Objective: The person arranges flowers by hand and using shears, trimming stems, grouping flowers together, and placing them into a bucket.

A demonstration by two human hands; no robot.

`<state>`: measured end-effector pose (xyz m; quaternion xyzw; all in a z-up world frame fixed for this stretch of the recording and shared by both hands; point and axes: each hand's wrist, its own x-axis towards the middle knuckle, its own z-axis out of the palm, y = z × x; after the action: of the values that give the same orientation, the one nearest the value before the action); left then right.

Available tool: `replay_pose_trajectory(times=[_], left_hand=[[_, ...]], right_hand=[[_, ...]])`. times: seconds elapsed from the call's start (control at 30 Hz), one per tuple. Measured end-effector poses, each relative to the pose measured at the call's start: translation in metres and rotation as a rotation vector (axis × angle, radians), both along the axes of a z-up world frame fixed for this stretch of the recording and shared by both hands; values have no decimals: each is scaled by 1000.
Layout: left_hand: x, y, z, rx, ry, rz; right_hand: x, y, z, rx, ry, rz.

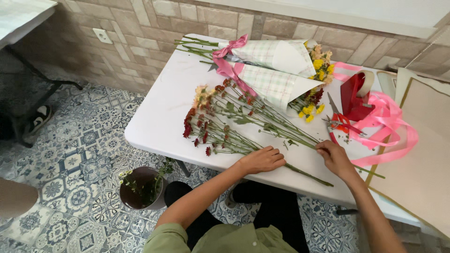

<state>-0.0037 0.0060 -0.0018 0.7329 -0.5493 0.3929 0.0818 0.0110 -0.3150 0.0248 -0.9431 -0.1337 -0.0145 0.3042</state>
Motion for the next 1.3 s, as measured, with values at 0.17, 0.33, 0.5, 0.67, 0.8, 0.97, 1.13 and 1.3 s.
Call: replay_pose_trajectory(times=[0.17,0.33,0.5,0.67,0.8,0.97,1.13,1.3], left_hand=[[11,-8,-11,5,58,28],[17,-18,-5,10,157,91],[34,-32,-32,1,205,203],[40,-28,-17,15,144,191],[41,-29,-10,-76,70,144],[48,-34,-25,-130,96,150],[44,-32,-23,-83,154,195],[32,-29,-14,-224,74,189]], right_hand=[[-12,36,22,-10,-13,38],[-5,47,-2,-158,-25,153],[12,44,-14,-163,-208,68],[44,29,-54,-256,-307,100],[29,41,-34,-69,-291,104],[17,45,-15,-125,-255,130],[28,36,-27,-117,-268,96],[19,53,-14,-194,-379,37]])
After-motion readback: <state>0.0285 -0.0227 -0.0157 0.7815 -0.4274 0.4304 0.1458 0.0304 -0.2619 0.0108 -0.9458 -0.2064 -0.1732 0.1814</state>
